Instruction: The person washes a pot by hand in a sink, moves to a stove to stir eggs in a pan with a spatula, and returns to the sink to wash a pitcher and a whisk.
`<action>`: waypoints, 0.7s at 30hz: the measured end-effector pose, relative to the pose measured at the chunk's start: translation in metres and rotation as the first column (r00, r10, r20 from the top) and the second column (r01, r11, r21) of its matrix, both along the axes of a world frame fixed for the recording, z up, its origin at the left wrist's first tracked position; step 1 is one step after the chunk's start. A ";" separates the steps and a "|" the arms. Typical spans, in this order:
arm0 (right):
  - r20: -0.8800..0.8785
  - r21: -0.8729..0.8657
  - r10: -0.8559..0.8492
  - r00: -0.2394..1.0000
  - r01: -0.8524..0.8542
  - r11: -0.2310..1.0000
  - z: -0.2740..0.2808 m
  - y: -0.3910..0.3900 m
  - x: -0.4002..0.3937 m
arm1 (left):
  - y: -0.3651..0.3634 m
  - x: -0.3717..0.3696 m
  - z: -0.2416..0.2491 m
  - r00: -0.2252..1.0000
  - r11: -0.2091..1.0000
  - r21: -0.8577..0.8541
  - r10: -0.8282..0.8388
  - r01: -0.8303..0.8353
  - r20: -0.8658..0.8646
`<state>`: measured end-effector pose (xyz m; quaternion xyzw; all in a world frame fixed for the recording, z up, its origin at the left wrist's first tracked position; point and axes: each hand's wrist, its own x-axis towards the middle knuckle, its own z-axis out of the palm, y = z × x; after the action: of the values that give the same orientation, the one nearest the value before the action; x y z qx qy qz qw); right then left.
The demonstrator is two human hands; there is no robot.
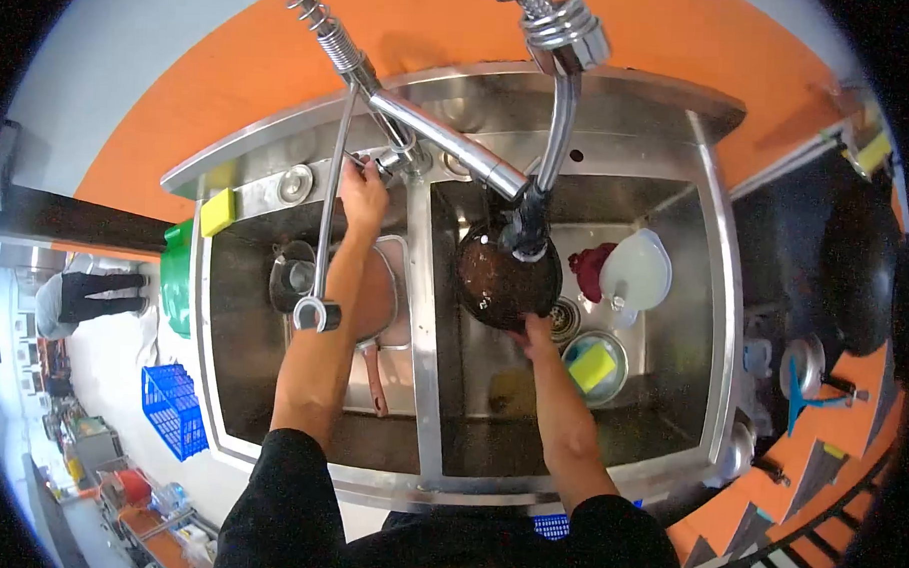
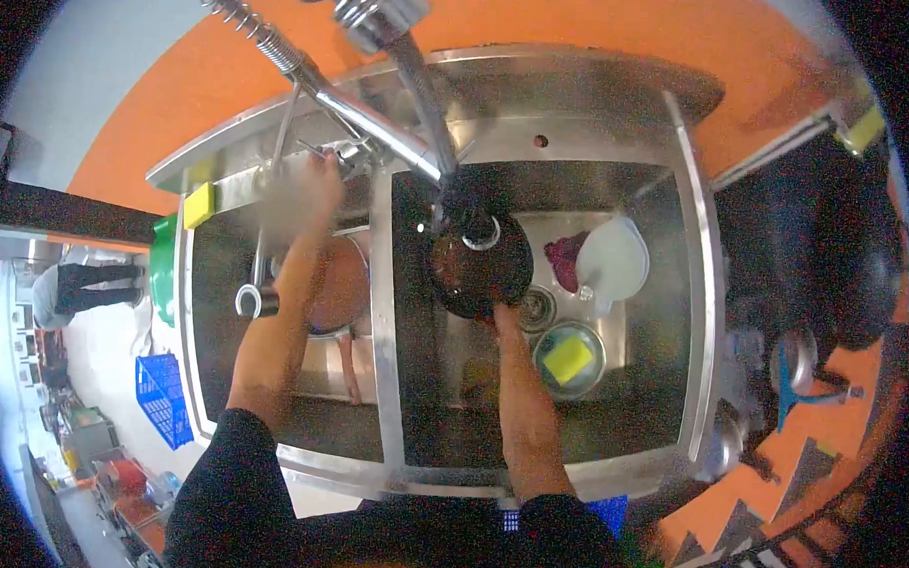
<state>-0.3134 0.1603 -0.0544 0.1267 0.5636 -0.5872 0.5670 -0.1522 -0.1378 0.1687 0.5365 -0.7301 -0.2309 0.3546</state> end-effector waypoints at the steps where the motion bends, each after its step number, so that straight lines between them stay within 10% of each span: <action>1: 0.012 -0.028 0.023 1.000 -0.023 0.999 -0.004 -0.001 -0.002 | -0.005 -0.009 -0.005 0.997 0.993 -0.102 0.061 -0.065 -0.038; 10: 0.090 0.049 -0.042 0.995 0.038 0.998 0.021 0.022 -0.013 | 0.054 0.015 0.033 0.964 0.983 0.134 0.085 -0.123 0.253; 12: 0.108 0.065 -0.005 0.994 -0.002 0.998 0.052 0.030 -0.018 | 0.108 0.032 0.010 0.998 0.999 -0.021 0.034 -0.035 -0.062; 14: 0.111 0.103 0.017 0.994 -0.028 0.994 0.082 0.047 -0.024 | 0.162 0.039 -0.002 0.923 0.981 0.194 0.081 -0.007 -0.375; 21: -0.100 0.181 0.152 0.983 -0.132 0.975 0.206 0.124 -0.022 | 0.295 0.055 0.000 0.919 0.915 0.329 -0.098 0.235 -0.383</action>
<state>-0.3350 0.2842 0.1519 0.1015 0.6512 -0.5001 0.5617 -0.0972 0.1573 0.1688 0.4770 -0.6404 -0.4873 0.3534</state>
